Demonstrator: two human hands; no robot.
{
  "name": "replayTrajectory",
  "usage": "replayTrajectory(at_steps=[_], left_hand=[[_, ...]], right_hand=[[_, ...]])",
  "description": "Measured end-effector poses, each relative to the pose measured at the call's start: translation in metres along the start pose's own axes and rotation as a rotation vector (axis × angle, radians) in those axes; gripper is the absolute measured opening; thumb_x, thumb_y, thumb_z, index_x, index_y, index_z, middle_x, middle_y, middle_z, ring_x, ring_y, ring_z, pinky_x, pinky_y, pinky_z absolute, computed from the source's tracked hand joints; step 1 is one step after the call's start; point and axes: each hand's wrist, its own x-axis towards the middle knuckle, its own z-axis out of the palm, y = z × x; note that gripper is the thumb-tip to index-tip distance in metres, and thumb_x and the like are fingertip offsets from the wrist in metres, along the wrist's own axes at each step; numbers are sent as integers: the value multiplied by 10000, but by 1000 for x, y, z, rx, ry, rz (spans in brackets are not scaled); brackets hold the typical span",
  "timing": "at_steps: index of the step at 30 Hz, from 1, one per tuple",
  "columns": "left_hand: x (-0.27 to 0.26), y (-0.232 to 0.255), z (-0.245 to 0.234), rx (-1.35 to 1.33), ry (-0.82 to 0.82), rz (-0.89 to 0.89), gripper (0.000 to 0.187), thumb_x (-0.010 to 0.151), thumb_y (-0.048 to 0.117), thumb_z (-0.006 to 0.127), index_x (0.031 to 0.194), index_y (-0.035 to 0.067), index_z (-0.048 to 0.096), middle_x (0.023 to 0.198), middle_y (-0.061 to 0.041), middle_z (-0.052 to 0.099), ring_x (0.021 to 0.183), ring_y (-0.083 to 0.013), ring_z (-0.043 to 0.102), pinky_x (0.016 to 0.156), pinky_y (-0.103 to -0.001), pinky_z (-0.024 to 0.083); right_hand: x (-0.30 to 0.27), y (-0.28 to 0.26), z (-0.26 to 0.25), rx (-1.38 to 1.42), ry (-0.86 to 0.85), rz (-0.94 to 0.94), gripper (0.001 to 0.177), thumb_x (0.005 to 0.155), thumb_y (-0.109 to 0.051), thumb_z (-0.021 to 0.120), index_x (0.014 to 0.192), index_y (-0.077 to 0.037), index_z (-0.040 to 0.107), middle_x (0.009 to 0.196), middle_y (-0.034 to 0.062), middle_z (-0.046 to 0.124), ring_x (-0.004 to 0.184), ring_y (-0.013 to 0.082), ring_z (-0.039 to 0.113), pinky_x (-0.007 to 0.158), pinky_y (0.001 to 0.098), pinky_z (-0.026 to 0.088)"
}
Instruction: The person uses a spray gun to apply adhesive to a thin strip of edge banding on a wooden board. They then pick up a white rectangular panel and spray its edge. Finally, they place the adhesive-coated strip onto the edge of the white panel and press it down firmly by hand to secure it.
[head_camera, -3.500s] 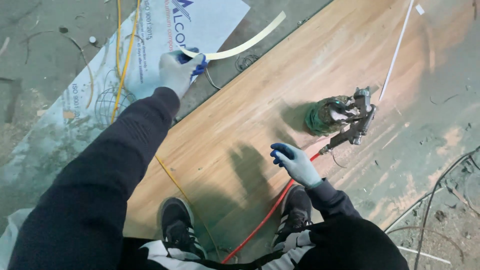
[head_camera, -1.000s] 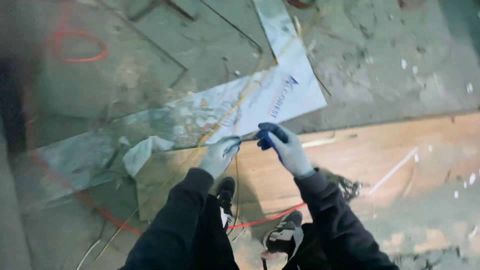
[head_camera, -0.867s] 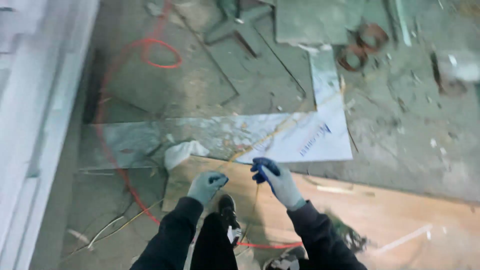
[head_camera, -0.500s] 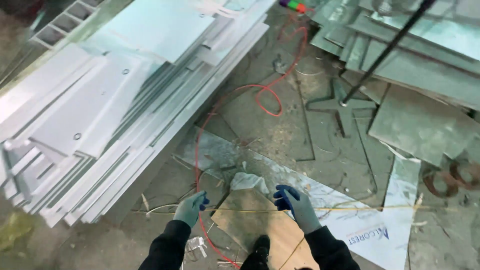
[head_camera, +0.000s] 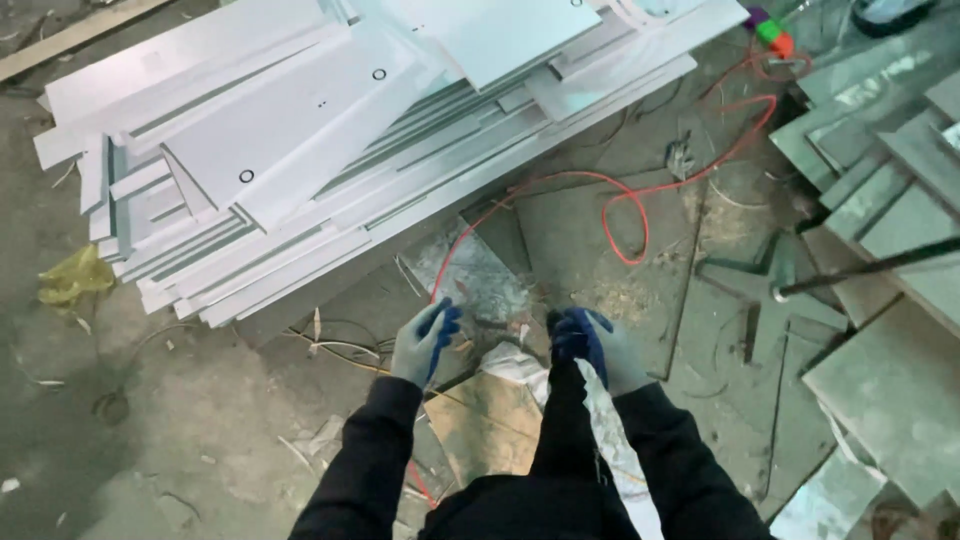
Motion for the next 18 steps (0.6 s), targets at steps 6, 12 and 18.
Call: replayTrajectory(at_steps=[6,12,18], left_hand=[[307,65,43,470,62,106,672,1045,678,884,1593,304,776,1400,-86,870,1329,-289,817,1168,-488,644],[620,65,94,238,447,64,704,1073,658,874,1536,134,793,1445,-171,835,1389,-298,783,1250,-483,616],[756,-12,164,61,554,-203,764,1014,725,913,1446,113,767,1292,-129,820,1149,-248,810,1019,-458,749]], right_hand=[[301,-161,-61,85,20,-253,454,1219,-331,694,1513,14,701,1220,335,809,901,451,848,755,579,749],[620,-265,-126,235,-29,-161,581,1161,-506,841,1556,-118,667,1373,308,806,1000,517,878,753,660,780],[727,-218,-178,235,-9,-26,459,1171,-463,807,1483,-145,699,1332,285,802,940,515,857,684,644,744]])
